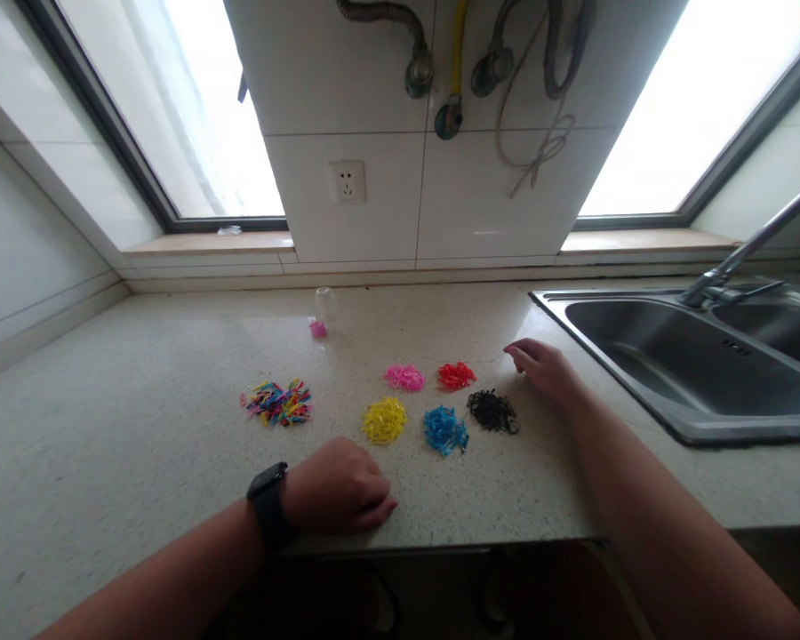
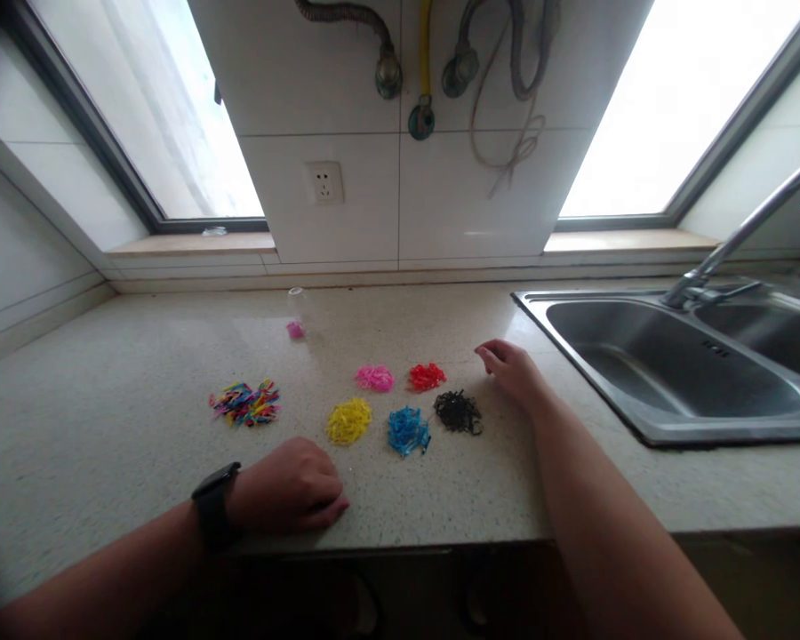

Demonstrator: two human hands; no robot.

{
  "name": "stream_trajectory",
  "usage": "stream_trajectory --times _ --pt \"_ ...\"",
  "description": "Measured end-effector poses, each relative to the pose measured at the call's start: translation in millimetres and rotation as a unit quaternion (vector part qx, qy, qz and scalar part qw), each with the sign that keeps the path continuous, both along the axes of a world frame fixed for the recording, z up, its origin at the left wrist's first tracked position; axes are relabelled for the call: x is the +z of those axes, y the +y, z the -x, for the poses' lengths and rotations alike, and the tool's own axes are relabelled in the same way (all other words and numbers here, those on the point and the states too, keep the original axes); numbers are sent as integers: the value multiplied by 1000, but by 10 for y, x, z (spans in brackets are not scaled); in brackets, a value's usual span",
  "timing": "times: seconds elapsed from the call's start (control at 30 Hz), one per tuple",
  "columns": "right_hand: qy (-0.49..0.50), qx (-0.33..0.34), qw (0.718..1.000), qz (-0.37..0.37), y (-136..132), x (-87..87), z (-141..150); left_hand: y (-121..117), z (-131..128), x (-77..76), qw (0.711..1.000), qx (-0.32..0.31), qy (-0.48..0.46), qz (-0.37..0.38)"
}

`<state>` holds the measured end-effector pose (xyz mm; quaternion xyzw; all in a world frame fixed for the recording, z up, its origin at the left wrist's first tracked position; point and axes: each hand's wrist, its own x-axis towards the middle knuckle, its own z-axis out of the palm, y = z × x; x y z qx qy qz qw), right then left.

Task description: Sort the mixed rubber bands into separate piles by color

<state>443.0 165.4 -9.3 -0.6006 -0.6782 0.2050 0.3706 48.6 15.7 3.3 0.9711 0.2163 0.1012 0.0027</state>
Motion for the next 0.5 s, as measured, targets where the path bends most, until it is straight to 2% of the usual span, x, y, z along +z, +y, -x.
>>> stream_trajectory --times 0.1,0.27,0.37,0.5 --pt "-39 13 999 12 19 -4 5 -6 3 -16 1000 -7 -3 -4" --pt "-17 2 1000 9 30 -6 -34 -27 1 42 1000 -8 12 -9" --pt "-13 -4 1000 15 54 -18 -54 -5 41 188 999 24 11 -29" --pt "-21 -1 1000 21 89 -33 -67 123 256 530 989 146 10 -37"
